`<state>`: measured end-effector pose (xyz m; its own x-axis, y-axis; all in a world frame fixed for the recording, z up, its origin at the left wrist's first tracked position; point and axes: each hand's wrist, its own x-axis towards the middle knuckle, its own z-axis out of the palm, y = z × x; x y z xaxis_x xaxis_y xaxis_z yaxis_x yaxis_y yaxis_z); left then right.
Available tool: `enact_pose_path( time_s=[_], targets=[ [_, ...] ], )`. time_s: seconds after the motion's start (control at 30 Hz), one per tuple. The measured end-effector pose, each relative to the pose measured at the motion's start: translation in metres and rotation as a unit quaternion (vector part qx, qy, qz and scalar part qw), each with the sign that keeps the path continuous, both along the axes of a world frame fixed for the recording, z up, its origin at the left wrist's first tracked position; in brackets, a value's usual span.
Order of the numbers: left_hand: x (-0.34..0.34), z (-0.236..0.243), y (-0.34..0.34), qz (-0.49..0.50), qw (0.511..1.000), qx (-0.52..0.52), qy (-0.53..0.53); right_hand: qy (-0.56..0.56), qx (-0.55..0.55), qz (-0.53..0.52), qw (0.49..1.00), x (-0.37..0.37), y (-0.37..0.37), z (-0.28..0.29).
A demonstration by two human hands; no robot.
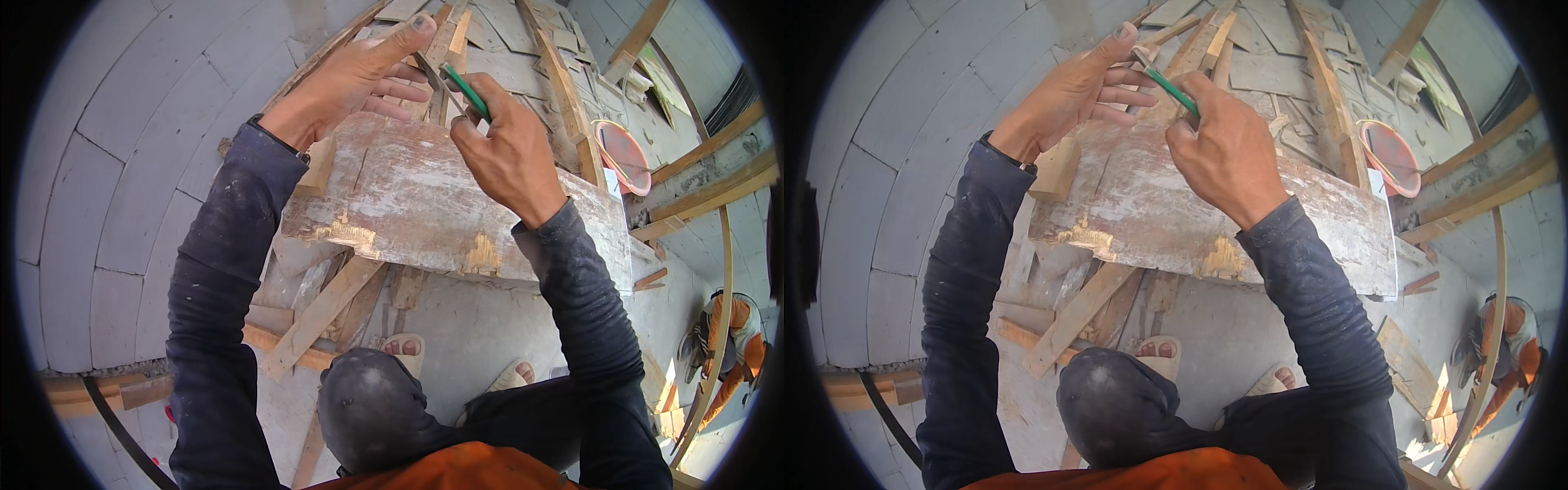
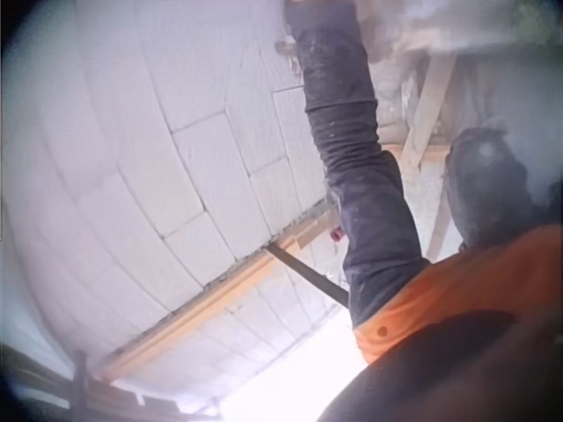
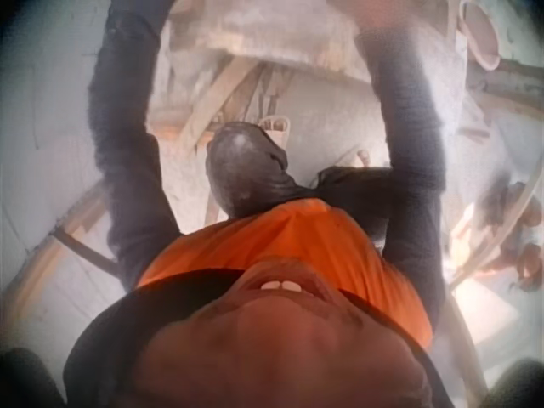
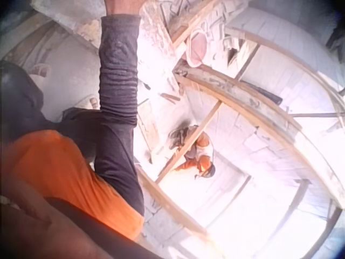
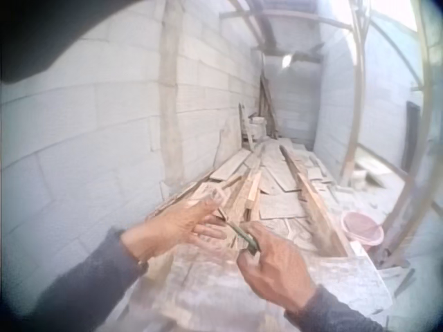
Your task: The person saws a piece of wood by hand, then uses a tape measure and a green pen to mark a measurement on the wood, and then uses a square tool to draw a straight line before continuing to saw the wood.
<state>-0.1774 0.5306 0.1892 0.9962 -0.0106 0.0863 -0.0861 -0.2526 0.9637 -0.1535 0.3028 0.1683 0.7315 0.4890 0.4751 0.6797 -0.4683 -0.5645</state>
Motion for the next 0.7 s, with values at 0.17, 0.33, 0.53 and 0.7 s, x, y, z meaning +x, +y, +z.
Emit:
enact_pose_path(
  time_s=[0.17,0.33,0.53,0.7],
  targets=[
    [0.021,-0.041,0.014,-0.008,0.996,-0.044,0.071,0.123,0.002,0.036,0.992,-0.018,0.016,-0.034],
    [0.045,-0.066,0.021,-0.042,0.986,-0.089,0.134,0.052,0.049,-0.102,0.992,0.037,-0.002,-0.074],
    [0.061,-0.067,0.034,-0.090,0.983,-0.073,0.141,0.239,-0.056,0.005,0.969,0.109,0.006,-0.086],
    [0.058,-0.061,0.044,-0.060,0.986,-0.097,0.124,0.228,0.026,0.038,0.972,0.121,0.014,-0.062]
  ],
)
